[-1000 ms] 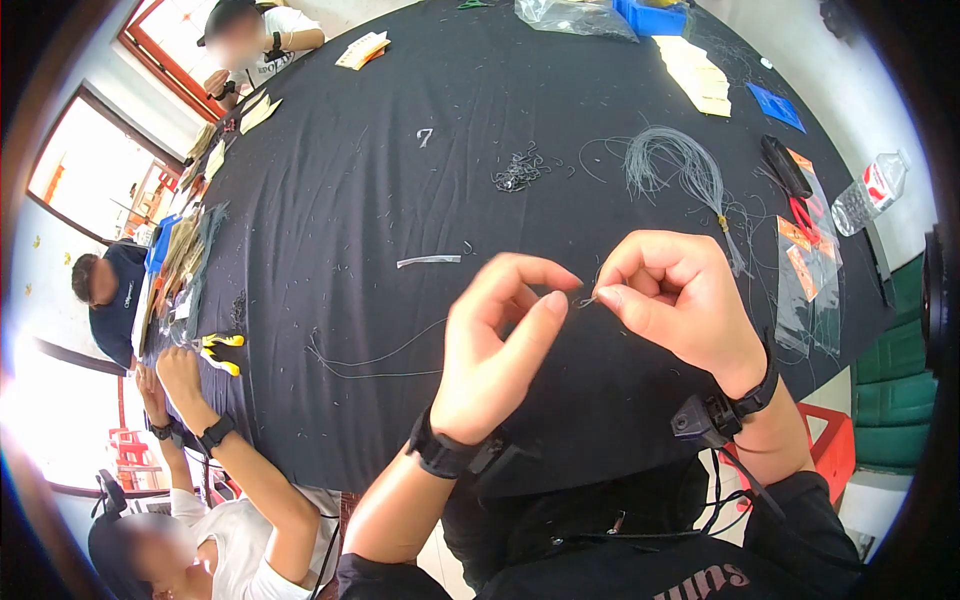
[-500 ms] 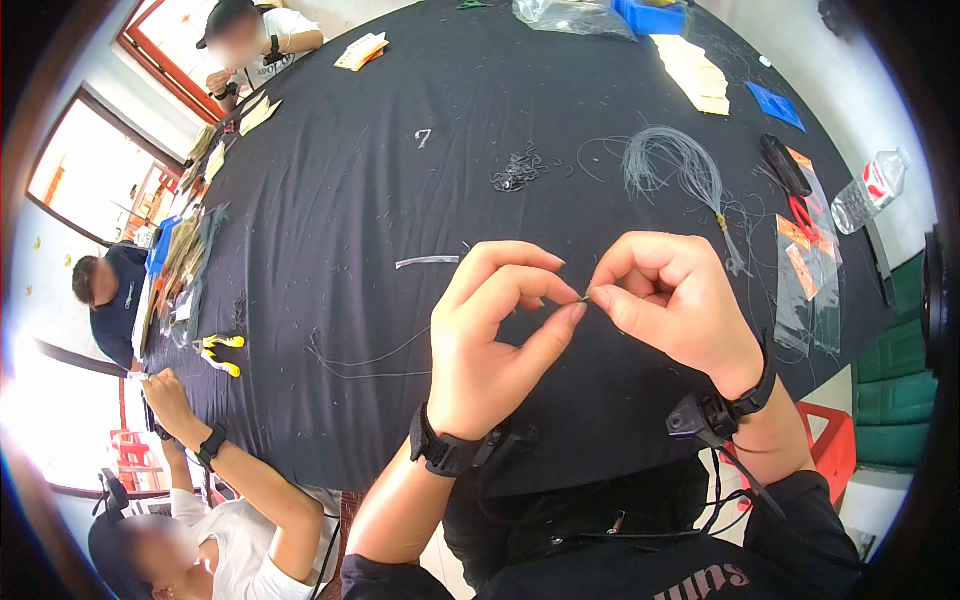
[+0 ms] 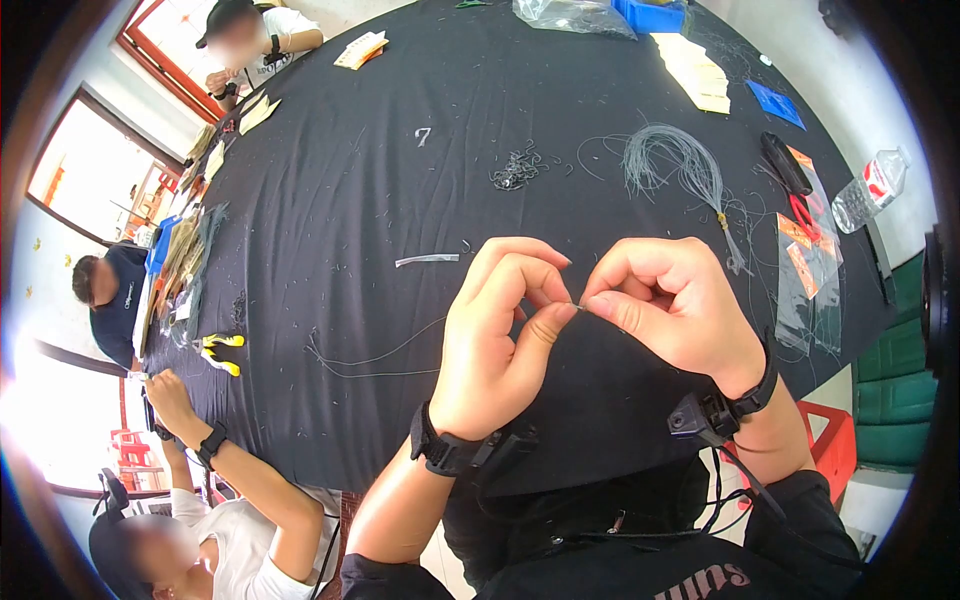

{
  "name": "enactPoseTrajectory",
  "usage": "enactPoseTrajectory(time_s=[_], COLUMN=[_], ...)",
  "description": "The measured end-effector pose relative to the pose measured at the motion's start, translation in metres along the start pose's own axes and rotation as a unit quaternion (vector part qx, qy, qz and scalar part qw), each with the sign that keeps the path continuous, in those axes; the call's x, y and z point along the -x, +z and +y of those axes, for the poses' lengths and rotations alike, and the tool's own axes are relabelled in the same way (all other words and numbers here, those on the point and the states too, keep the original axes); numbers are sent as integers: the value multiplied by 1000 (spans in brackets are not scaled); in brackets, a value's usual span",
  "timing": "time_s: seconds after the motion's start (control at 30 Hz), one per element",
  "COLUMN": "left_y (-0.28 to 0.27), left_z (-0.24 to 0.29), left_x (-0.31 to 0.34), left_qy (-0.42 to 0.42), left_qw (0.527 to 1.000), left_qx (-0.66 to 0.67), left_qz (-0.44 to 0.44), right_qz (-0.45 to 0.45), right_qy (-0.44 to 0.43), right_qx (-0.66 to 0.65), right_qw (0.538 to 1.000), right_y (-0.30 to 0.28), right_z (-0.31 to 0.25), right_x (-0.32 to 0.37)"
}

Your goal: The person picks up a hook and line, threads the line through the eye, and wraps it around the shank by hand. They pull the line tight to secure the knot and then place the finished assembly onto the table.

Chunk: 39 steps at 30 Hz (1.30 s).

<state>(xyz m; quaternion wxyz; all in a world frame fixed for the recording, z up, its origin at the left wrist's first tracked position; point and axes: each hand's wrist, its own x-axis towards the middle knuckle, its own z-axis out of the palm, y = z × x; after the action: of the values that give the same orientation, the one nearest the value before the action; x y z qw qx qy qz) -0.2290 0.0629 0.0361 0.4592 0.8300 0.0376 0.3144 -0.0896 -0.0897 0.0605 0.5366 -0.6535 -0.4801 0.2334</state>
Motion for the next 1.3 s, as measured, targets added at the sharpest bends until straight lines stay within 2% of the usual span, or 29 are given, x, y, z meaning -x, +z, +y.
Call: enactPoseTrajectory(time_s=[0.77,0.97,1.17,1.3], left_y=[0,-2,0,0], left_z=[-1,-2,-1,3], left_x=[2,2,0,-1], left_qy=[19,45,63,64], left_qw=[999,998,997,997], left_qx=[-32,-32,-48,-45], left_qz=[-12,1,13,16], right_qz=[-6,-21,-26,-2], right_qy=[-34,-65,-54,-61], right_qx=[17,29,39,32], right_qw=[999,997,997,998], right_y=[0,-3,-5,-1], right_z=[-1,5,-4,3], right_x=[-1,-1,0,-1])
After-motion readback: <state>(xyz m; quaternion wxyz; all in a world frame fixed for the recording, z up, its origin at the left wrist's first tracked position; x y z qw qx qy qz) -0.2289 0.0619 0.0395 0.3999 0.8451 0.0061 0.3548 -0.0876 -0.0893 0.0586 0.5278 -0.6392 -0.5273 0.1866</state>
